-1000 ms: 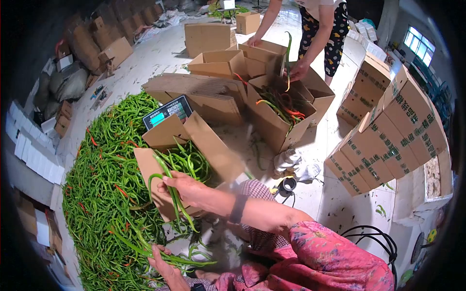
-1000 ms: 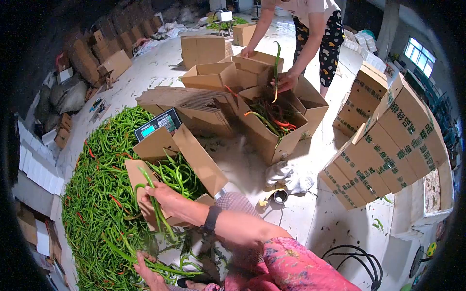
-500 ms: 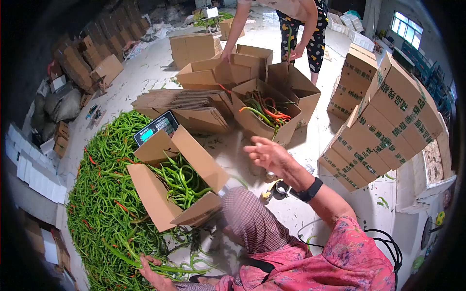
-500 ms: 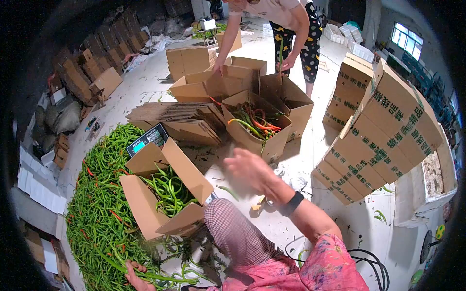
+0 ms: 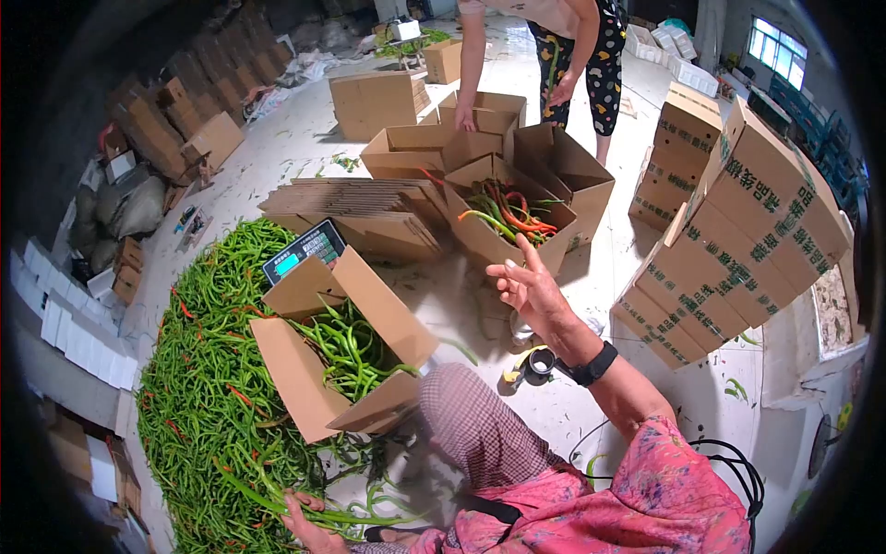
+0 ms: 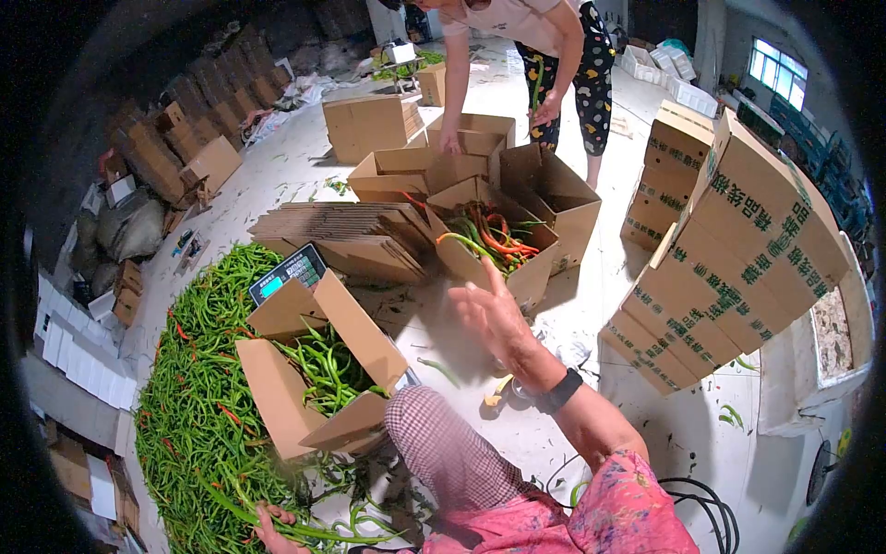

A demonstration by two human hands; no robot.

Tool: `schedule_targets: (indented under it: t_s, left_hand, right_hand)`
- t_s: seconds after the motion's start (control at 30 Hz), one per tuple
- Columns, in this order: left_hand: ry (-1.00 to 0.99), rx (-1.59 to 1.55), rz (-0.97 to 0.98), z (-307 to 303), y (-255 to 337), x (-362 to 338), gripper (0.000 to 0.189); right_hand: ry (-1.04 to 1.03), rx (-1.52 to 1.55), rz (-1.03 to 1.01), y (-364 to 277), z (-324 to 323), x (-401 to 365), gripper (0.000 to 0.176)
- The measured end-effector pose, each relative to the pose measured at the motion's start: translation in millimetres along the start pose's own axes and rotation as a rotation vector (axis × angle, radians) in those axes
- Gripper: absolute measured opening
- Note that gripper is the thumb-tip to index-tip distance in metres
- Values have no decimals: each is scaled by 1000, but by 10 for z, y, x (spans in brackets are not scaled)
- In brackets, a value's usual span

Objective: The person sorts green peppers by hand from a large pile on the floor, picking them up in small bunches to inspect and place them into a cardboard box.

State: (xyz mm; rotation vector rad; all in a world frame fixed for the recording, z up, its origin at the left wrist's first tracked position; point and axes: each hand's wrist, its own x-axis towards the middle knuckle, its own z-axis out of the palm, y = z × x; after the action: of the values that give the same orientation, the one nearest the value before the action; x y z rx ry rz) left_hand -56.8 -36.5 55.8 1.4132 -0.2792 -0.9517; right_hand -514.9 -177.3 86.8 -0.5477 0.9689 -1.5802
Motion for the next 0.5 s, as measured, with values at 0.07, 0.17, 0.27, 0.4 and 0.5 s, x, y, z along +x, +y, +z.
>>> schedule_targets:
  t_s: [0.07, 0.17, 0.27, 0.4, 0.5]
  left_hand:
    - [-19, -18, -21, -3, 5, -14, 21]
    - [-64, -53, -30, -32, 8, -37, 19]
    - [-170, -100, 10, 21, 82, -145, 15]
    - [-288, -10, 137, 44, 128, -261, 10]
    - [-441, -24, 185, 34, 132, -313, 16]
  right_hand:
    - [-49, -4, 19, -15, 78, -70, 65]
    - [-221, -48, 89, 71, 305, -311, 49]
    - [-418, -172, 249, 275, 683, -728, 31]
    - [-692, -173, 509, 843, 1032, -1179, 28]
    - [-809, -160, 649, 1244, 1199, -1346, 29]
